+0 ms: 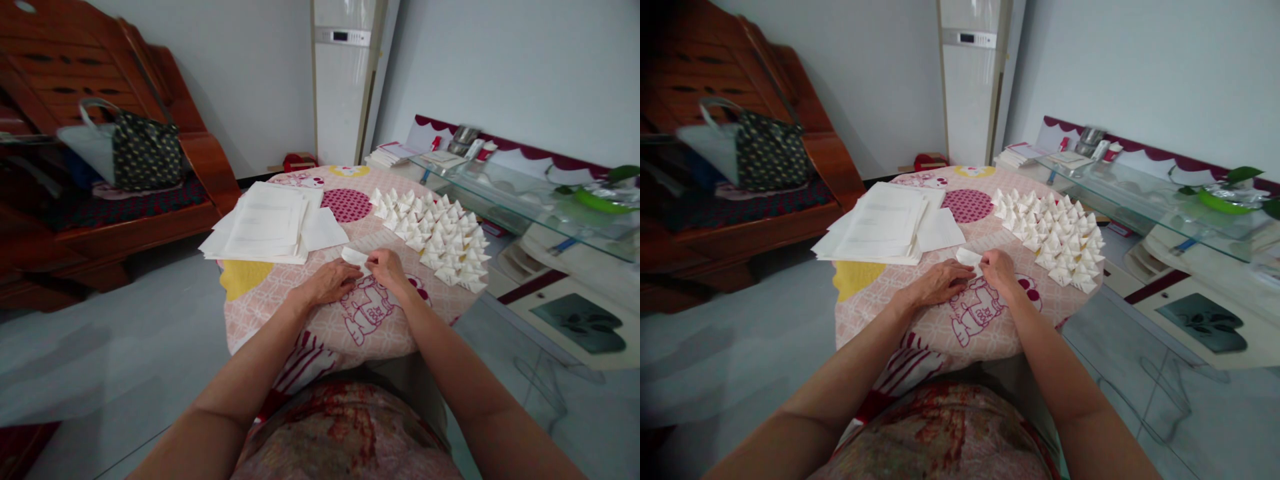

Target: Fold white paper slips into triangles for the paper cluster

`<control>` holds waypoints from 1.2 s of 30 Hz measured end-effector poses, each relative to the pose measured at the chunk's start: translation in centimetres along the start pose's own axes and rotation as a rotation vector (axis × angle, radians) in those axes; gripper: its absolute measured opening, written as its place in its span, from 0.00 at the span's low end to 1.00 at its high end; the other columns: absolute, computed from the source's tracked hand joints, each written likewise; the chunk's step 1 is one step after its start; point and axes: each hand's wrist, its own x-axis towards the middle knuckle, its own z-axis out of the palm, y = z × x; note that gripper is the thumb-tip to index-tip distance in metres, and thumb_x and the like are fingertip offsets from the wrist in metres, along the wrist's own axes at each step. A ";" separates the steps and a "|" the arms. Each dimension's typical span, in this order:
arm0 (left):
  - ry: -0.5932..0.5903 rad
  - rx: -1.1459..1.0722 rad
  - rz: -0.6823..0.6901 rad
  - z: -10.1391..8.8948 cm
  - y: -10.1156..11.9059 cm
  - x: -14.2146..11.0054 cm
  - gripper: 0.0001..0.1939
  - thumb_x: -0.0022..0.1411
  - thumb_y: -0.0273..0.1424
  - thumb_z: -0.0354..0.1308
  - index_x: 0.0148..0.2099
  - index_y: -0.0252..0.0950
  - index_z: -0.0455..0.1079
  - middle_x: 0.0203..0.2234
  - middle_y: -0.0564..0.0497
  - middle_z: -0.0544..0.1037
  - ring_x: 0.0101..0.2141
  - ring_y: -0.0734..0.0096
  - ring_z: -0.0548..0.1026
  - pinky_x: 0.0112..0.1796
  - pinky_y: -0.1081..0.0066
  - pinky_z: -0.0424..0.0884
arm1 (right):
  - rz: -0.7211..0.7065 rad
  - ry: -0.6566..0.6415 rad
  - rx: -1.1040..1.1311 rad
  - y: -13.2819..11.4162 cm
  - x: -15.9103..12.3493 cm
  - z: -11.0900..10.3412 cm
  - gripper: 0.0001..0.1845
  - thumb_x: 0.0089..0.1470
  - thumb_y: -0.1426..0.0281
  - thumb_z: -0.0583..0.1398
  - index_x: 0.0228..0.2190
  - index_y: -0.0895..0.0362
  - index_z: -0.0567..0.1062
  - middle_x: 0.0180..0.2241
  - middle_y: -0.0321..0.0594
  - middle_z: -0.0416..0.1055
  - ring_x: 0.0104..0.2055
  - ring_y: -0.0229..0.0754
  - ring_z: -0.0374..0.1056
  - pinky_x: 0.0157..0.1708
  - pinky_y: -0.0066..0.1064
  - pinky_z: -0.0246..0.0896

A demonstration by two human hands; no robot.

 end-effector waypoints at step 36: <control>-0.015 0.061 0.042 0.5 0.8 0.0 0.13 0.66 0.22 0.51 0.42 0.36 0.77 0.42 0.45 0.80 0.44 0.60 0.75 0.51 0.63 0.71 | 0.006 -0.153 0.023 -1.0 -0.6 -1.9 0.05 0.45 0.76 0.67 0.28 0.60 0.85 0.28 0.43 0.81 0.31 0.42 0.74 0.30 0.27 0.60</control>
